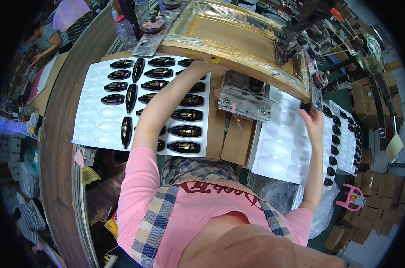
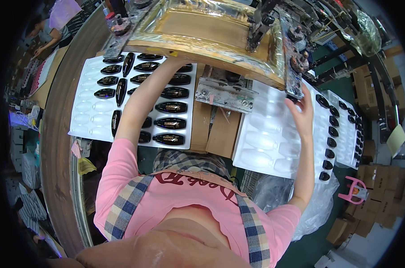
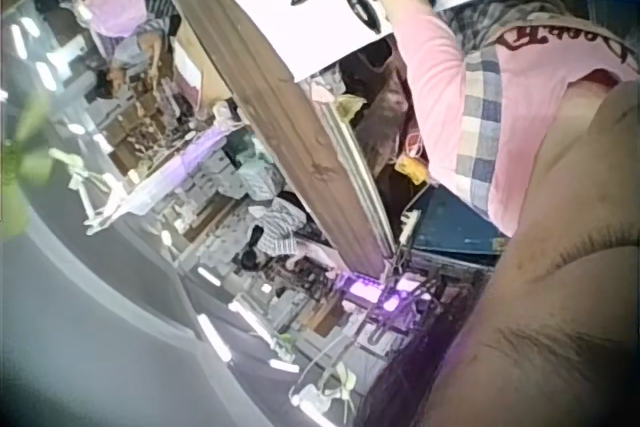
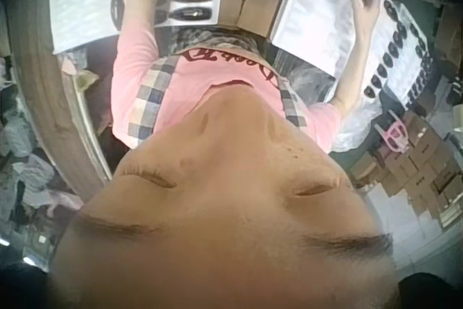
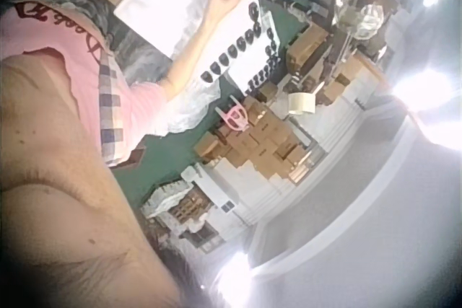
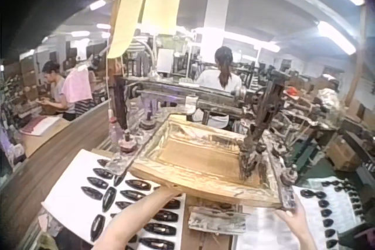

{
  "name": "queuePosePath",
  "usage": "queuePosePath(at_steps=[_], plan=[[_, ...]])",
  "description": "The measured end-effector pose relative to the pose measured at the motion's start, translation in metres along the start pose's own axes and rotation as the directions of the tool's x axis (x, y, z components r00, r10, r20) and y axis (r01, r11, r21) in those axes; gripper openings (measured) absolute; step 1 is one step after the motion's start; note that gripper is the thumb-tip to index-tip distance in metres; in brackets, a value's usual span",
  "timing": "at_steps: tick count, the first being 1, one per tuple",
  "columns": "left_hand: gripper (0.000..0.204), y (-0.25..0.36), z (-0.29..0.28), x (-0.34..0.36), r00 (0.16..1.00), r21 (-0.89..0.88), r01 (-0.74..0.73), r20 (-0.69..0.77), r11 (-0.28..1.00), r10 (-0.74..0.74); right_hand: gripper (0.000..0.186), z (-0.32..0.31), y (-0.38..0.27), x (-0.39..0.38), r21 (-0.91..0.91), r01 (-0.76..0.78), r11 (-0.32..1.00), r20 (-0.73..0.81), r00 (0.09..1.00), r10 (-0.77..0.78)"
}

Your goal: Manually placing items on a tray and operating a small screen printing machine to apply text to black objects.

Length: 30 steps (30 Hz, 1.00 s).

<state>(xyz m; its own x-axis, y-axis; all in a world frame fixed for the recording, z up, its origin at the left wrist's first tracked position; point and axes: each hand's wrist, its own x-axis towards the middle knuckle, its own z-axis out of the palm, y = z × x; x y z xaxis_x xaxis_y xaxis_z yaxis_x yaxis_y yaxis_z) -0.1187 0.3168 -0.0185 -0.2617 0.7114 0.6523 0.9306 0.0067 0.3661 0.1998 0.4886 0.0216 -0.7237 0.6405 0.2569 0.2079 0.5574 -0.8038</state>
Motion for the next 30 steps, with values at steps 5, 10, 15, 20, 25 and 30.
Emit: queuePosePath(at_steps=[5, 10, 15, 20, 25, 30], plan=[[0.02, 0.002, -0.006, 0.028, 0.964, -0.499, 0.265, 0.118, 0.825, -0.239, 0.047, 0.052, -0.045, 0.023, -0.075, 0.169, 0.983, 0.111, 0.981, -0.16], [0.021, -0.017, -0.073, 0.005, 0.931, -0.728, 0.291, 0.067, 0.621, -0.358, 0.054, 0.104, -0.091, 0.038, -0.282, 0.19, 0.94, 0.268, 0.957, -0.113], [0.022, -0.055, -0.169, -0.102, 0.764, -0.56, 0.498, -0.078, 0.662, -0.64, 0.058, 0.099, -0.077, 0.029, -0.172, 0.173, 0.97, 0.358, 0.928, -0.102], [0.027, -0.097, -0.241, -0.24, 0.459, -0.397, 0.762, -0.225, 0.511, -0.859, 0.044, 0.01, 0.034, 0.037, -0.438, 0.01, 0.899, -0.094, 0.994, -0.057], [0.03, -0.108, -0.25, -0.294, 0.258, -0.349, 0.887, -0.167, 0.302, -0.951, 0.046, -0.09, 0.13, 0.076, -0.828, -0.078, 0.555, -0.152, 0.984, -0.088], [0.034, -0.129, -0.246, -0.304, 0.224, -0.264, 0.93, -0.147, 0.256, -0.963, 0.049, -0.13, 0.177, 0.088, -0.889, -0.189, 0.416, -0.138, 0.979, 0.151]])
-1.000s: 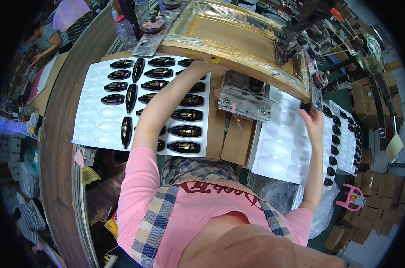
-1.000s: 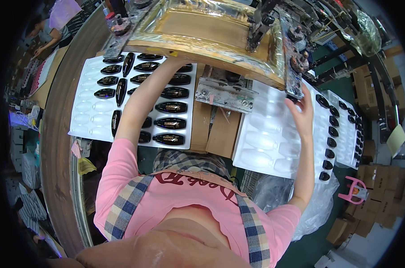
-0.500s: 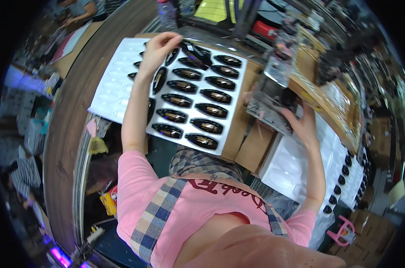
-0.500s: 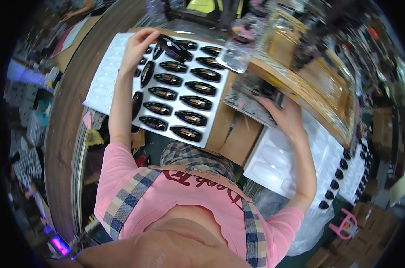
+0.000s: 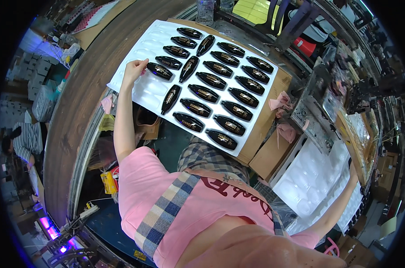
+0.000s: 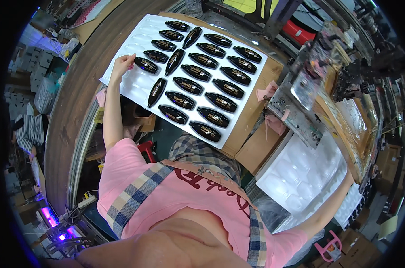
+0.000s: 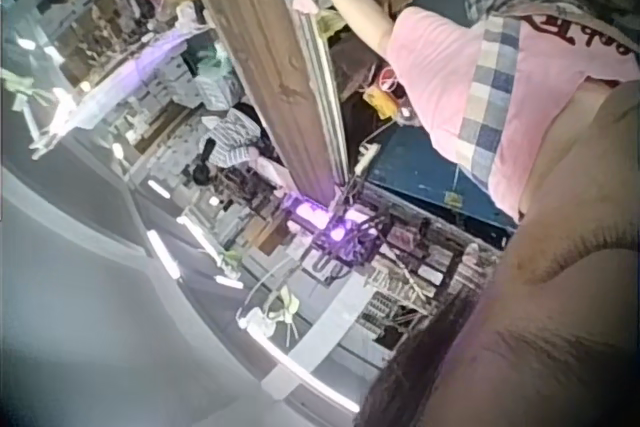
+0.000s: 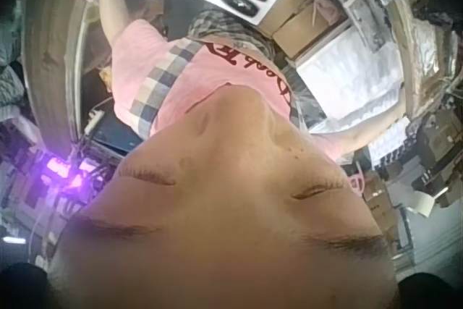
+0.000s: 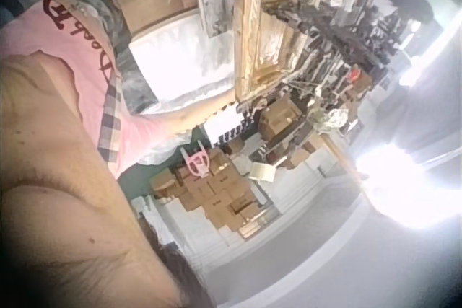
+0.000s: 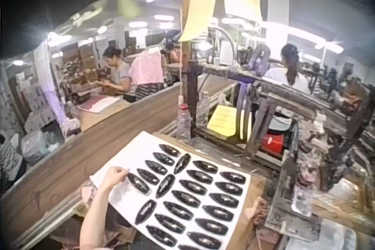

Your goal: Manually placing items on a tray and operating a small screen printing machine to apply text to black objects.

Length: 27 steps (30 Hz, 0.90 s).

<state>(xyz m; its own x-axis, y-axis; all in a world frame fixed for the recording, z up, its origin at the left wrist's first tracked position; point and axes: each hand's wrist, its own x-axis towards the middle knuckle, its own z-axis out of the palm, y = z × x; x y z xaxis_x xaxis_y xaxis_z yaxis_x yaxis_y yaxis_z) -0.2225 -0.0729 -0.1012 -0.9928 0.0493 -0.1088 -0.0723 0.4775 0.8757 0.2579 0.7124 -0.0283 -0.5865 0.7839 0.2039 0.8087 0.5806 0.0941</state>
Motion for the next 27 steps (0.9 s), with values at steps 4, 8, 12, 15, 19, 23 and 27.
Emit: queuePosePath(at_steps=[4, 8, 12, 15, 19, 23, 27], plan=[[0.034, -0.019, -0.001, 0.005, 1.0, 0.113, -0.023, 0.001, 0.993, 0.023, 0.05, 0.012, 0.005, -0.003, 0.026, -0.022, 0.999, 0.043, 0.999, 0.021], [0.028, -0.01, 0.021, 0.004, 0.941, 0.408, -0.169, -0.205, 0.897, 0.27, 0.052, 0.005, 0.013, -0.019, 0.062, -0.034, 0.997, 0.005, 0.999, 0.034], [0.023, 0.004, 0.026, 0.001, 0.87, 0.422, -0.327, -0.214, 0.845, 0.443, 0.054, 0.007, 0.021, -0.023, 0.175, -0.059, 0.983, -0.027, 0.998, 0.065], [0.022, -0.007, 0.028, 0.016, 0.87, 0.477, -0.36, -0.139, 0.802, 0.473, 0.054, -0.002, 0.011, -0.033, 0.289, -0.05, 0.956, -0.089, 0.993, 0.079], [0.023, 0.003, 0.038, 0.014, 0.919, 0.394, -0.26, -0.178, 0.881, 0.351, 0.05, -0.02, -0.009, -0.061, 0.482, -0.046, 0.875, -0.135, 0.983, 0.125], [0.023, -0.006, 0.035, 0.032, 0.957, 0.208, -0.184, -0.186, 0.961, 0.224, 0.042, -0.033, -0.025, -0.084, 0.625, 0.026, 0.78, -0.165, 0.981, 0.099], [0.022, -0.015, 0.032, 0.039, 0.955, 0.147, -0.199, -0.191, 0.969, 0.226, 0.043, -0.043, -0.035, -0.096, 0.587, 0.002, 0.81, -0.106, 0.992, 0.075]])
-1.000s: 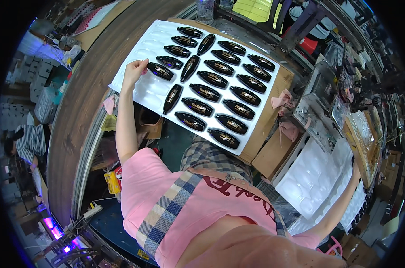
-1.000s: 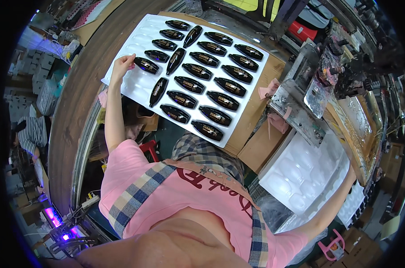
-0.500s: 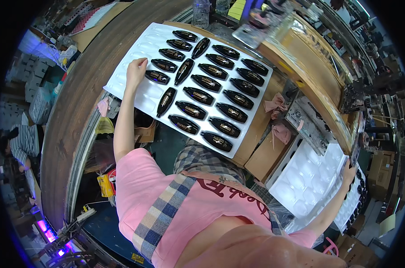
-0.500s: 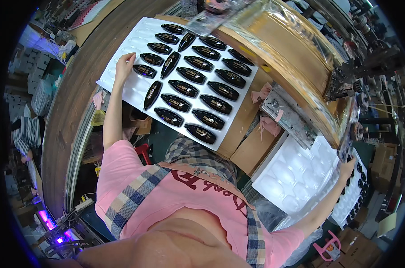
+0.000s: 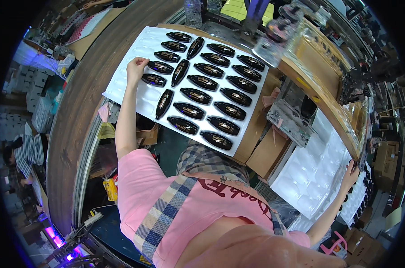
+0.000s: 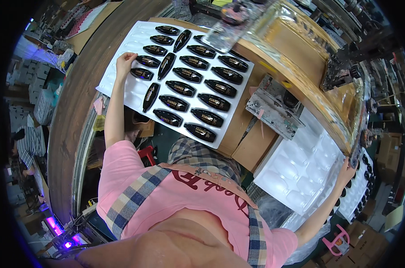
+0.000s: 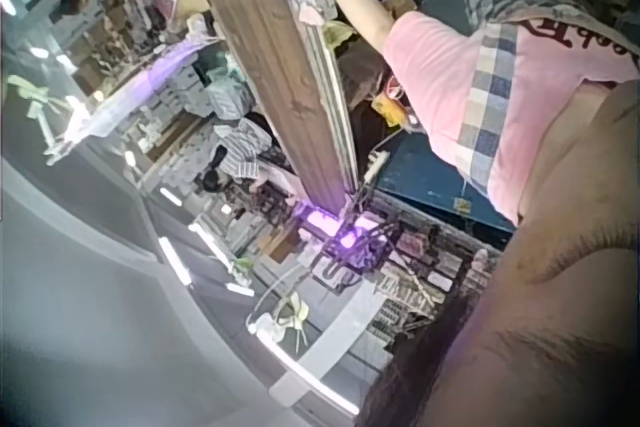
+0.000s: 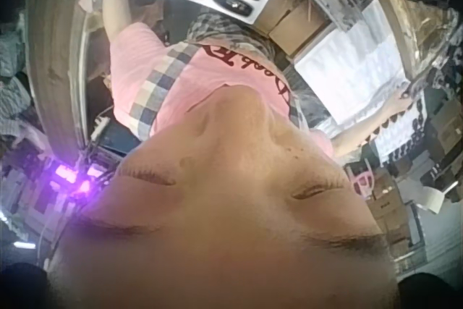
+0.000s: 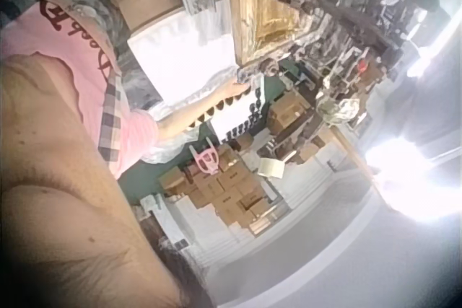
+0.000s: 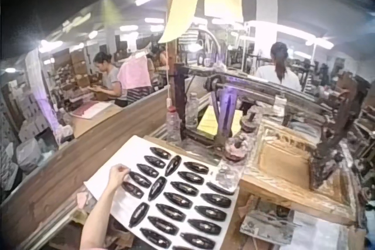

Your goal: Manually placing items on a tray and operating a small screen printing machine to apply text to black objects.

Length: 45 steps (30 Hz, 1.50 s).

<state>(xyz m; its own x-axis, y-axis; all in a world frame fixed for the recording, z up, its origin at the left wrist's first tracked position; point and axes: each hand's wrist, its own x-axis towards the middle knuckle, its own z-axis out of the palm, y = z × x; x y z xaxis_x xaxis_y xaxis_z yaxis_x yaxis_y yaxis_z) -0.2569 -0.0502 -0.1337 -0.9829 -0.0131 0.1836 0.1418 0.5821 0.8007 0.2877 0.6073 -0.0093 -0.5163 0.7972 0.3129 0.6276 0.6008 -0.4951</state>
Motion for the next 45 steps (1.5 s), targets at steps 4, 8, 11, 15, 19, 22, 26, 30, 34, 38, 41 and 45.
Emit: queuePosePath(at_steps=[4, 8, 11, 15, 19, 22, 26, 30, 34, 38, 41, 45], plan=[[0.021, 0.023, 0.006, -0.004, 0.997, 0.235, -0.025, -0.064, 0.972, 0.041, 0.043, -0.006, 0.002, -0.015, 0.078, 0.001, 0.997, -0.054, 0.999, 0.003], [0.018, 0.065, 0.019, -0.012, 0.896, 0.412, -0.302, -0.185, 0.86, 0.404, 0.046, -0.006, -0.009, -0.029, 0.176, -0.025, 0.984, -0.034, 0.999, 0.031], [0.016, 0.176, 0.057, -0.048, 0.849, -0.029, -0.528, 0.008, 0.849, 0.529, 0.045, 0.002, -0.028, -0.033, 0.205, -0.082, 0.975, 0.065, 0.995, 0.07], [0.02, 0.288, 0.126, -0.097, 0.494, -0.437, -0.705, 0.263, 0.559, 0.829, 0.028, 0.014, -0.127, -0.046, 0.325, 0.132, 0.936, 0.079, 0.983, -0.166], [0.024, 0.331, 0.201, -0.11, 0.051, -0.248, -0.966, 0.114, 0.078, 0.992, 0.031, 0.02, -0.168, -0.054, 0.357, 0.275, 0.893, 0.049, 0.949, -0.311], [0.024, 0.331, 0.224, -0.108, 0.146, -0.26, -0.942, 0.255, 0.213, 0.956, 0.032, 0.021, -0.181, -0.054, 0.328, 0.281, 0.902, 0.147, 0.928, -0.342], [0.025, 0.34, 0.222, -0.099, 0.388, -0.544, -0.66, 0.343, 0.518, 0.855, 0.032, 0.039, -0.204, -0.042, 0.352, 0.277, 0.894, 0.209, 0.908, -0.363], [0.025, 0.34, 0.184, -0.092, 0.604, -0.882, 0.159, 0.442, 0.443, 0.663, 0.039, 0.078, -0.236, -0.027, 0.401, 0.404, 0.822, 0.154, 0.855, -0.495], [0.029, 0.293, 0.126, -0.08, 0.736, -0.884, 0.27, 0.445, 0.381, 0.511, 0.045, 0.099, -0.272, -0.036, 0.458, 0.326, 0.827, 0.321, 0.807, -0.496], [0.033, 0.226, 0.066, -0.084, 0.839, -0.853, 0.145, 0.375, 0.502, 0.394, 0.046, 0.091, -0.261, -0.039, 0.402, 0.323, 0.857, 0.393, 0.784, -0.48], [0.032, 0.168, 0.016, -0.093, 0.956, -0.831, -0.002, 0.162, 0.556, 0.245, 0.051, 0.076, -0.233, -0.05, 0.31, 0.441, 0.842, 0.28, 0.805, -0.524], [0.037, 0.094, -0.039, -0.108, 0.997, -0.729, -0.08, -0.063, 0.68, 0.05, 0.053, 0.036, -0.176, -0.059, 0.175, 0.316, 0.933, 0.18, 0.921, -0.346]])
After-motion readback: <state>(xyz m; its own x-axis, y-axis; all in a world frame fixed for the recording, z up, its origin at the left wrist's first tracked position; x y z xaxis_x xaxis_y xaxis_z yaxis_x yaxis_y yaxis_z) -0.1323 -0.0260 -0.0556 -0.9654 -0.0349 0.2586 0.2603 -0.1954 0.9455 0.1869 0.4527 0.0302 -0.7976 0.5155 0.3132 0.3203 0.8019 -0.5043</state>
